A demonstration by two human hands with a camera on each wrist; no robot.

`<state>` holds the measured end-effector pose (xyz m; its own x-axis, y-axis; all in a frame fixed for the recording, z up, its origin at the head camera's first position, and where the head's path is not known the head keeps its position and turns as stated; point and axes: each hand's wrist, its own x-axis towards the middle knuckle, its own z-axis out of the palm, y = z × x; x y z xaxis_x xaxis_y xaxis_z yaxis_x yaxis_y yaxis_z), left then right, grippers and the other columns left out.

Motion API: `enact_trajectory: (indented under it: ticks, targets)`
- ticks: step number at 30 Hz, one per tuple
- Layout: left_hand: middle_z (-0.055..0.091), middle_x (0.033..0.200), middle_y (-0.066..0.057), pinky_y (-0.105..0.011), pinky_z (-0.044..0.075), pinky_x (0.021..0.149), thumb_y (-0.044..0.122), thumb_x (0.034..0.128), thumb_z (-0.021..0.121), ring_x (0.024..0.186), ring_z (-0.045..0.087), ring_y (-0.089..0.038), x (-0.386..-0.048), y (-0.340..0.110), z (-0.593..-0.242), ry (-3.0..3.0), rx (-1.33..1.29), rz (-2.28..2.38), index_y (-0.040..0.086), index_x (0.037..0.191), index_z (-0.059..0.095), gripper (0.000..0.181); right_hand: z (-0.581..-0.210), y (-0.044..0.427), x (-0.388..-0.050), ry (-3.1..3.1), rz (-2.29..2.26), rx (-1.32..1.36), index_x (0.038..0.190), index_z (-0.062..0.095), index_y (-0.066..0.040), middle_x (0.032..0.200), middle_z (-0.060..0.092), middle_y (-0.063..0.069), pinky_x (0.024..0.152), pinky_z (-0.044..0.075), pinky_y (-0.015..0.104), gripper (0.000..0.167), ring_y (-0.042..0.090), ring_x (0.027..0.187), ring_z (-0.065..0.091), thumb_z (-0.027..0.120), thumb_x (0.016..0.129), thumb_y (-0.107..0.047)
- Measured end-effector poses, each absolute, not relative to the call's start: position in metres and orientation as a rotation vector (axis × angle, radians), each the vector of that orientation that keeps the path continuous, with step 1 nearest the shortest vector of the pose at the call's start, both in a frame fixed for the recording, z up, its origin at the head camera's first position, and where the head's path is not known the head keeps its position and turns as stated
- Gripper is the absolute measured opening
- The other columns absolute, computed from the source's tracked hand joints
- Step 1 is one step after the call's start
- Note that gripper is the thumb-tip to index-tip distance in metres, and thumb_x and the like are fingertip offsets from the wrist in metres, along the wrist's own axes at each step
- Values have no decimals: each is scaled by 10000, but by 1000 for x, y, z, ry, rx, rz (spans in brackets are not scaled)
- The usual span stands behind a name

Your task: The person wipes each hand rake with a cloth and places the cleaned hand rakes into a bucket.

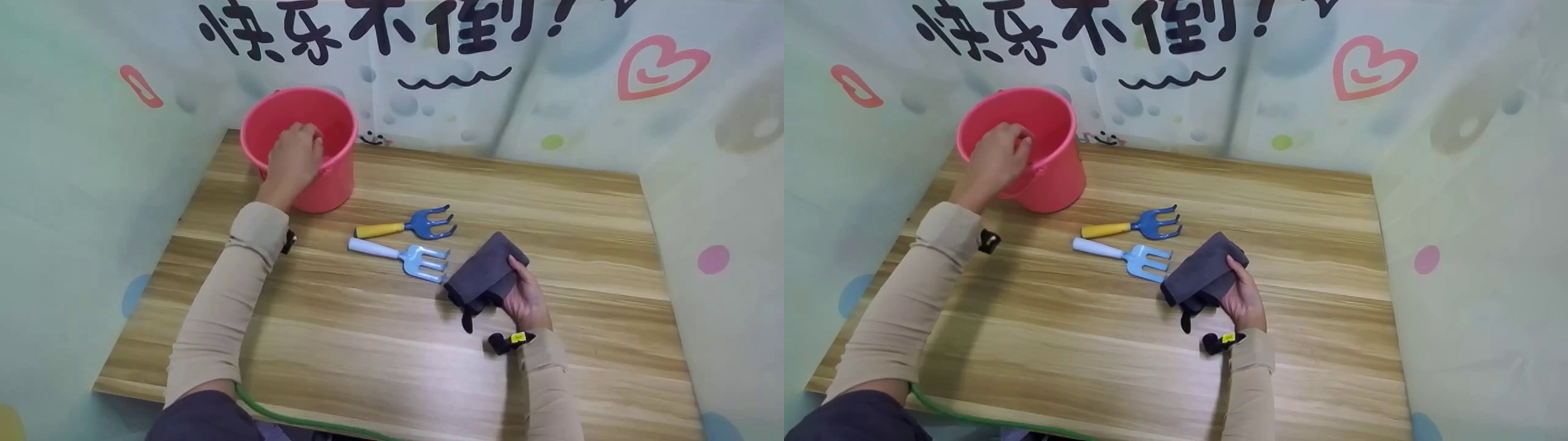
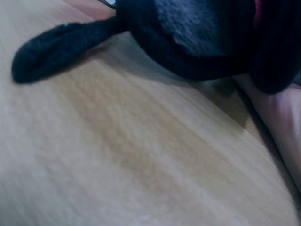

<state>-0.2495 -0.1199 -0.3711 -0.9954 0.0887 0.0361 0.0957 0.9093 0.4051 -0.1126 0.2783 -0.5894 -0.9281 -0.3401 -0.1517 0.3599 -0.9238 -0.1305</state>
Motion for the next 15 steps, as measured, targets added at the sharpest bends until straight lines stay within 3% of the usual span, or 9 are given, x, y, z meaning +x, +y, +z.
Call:
enact_trajectory:
  ticks: [3,9,15]
  targets:
    - [539,1185,-85,-373,448,963,255,941,537,1098,483,-237,-233,-101,-376,-2917,-308,-666,112,1206,542,301,-589,279,-112,218,-2763,158,1095,551,-4,1036,642,159,862,510,408,266,285,975,627,333,1013,-133]
    - [570,1108,-37,-312,477,894,202,949,519,1006,497,-174,-209,-71,-411,-2879,-683,-757,129,1142,580,215,-588,278,-113,240,-2768,177,1113,535,-15,1055,636,158,881,503,404,267,287,989,623,320,1016,-140]
    - [584,1139,-87,-357,471,915,172,941,523,1033,527,-232,-211,-49,-465,-3119,-752,-564,88,1187,575,265,-588,278,-112,255,-2782,206,1112,531,-17,1050,635,157,867,509,404,262,288,981,625,320,1015,-137]
